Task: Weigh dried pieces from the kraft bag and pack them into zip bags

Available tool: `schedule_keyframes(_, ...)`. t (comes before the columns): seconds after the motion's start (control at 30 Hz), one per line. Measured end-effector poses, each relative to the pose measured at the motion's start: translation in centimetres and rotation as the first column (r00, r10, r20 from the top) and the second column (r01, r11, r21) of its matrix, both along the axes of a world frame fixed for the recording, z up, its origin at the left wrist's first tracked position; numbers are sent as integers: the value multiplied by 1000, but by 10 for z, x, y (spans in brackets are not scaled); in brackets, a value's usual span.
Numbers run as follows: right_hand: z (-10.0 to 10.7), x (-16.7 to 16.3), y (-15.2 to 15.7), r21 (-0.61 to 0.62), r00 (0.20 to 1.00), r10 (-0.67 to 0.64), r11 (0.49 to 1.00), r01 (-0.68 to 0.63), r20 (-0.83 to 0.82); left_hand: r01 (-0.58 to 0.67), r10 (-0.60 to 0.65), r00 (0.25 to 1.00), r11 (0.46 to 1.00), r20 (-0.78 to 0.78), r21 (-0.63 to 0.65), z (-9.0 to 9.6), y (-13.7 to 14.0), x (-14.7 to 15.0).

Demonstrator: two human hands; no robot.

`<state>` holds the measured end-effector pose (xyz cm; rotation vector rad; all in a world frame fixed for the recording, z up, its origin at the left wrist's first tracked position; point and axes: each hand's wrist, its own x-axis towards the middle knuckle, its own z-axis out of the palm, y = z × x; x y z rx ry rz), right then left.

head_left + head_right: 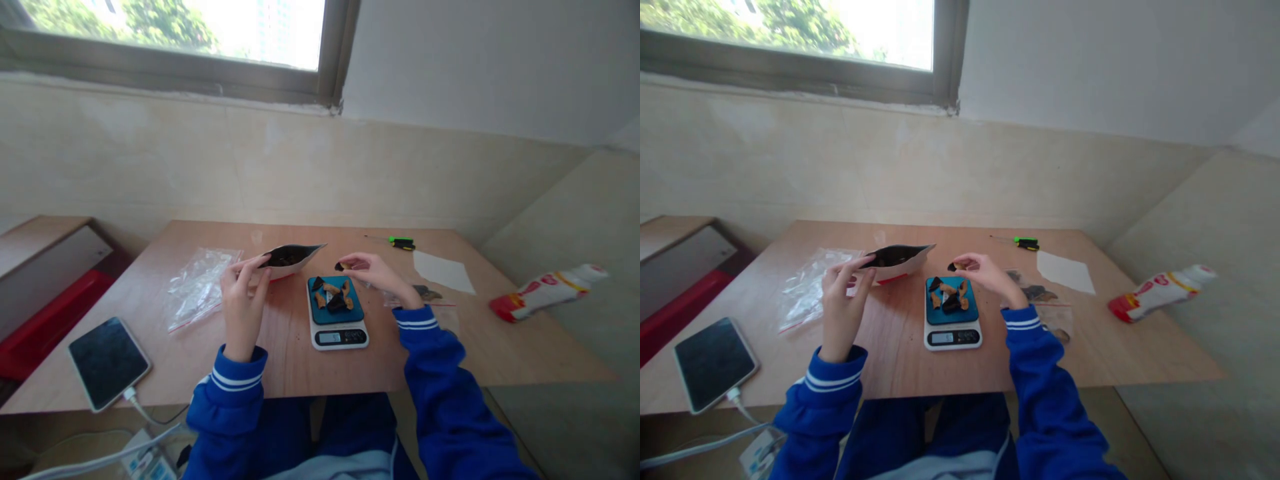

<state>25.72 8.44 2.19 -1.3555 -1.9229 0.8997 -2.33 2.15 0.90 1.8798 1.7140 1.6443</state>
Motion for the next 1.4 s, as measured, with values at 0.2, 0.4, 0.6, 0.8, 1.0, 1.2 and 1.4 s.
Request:
schedule_keyframes(0.2,-54,-8,14,57,991,-17,998,10,132,-6,7,1000,1000,26,-12,-2,-1,0)
schedule_keyframes(0.4,-50,3,6,116,990,-50,993,35,130,-3,3,1000,1000,-5,-4,-2,3,-3)
schedule_keyframes(0.6,-46,26,-27,234,981,-177,960,154,78,-41,41,999,999,6,0,1,8,1)
schedule_keyframes(0.8,-56,30,-84,223,944,-330,920,323,-4,-91,90,994,996,61,5,17,46,-7)
schedule_keyframes(1.0,-79,32,-124,170,911,-411,895,412,-42,-116,116,993,992,-9,-40,32,78,-18)
schedule_keyframes(1.2,-89,36,-133,133,897,-439,887,442,-51,-110,110,994,994,5,-26,27,70,-14)
schedule_keyframes(1.4,-90,27,-133,109,914,-400,908,405,-66,-83,83,996,997,26,-3,22,65,-13)
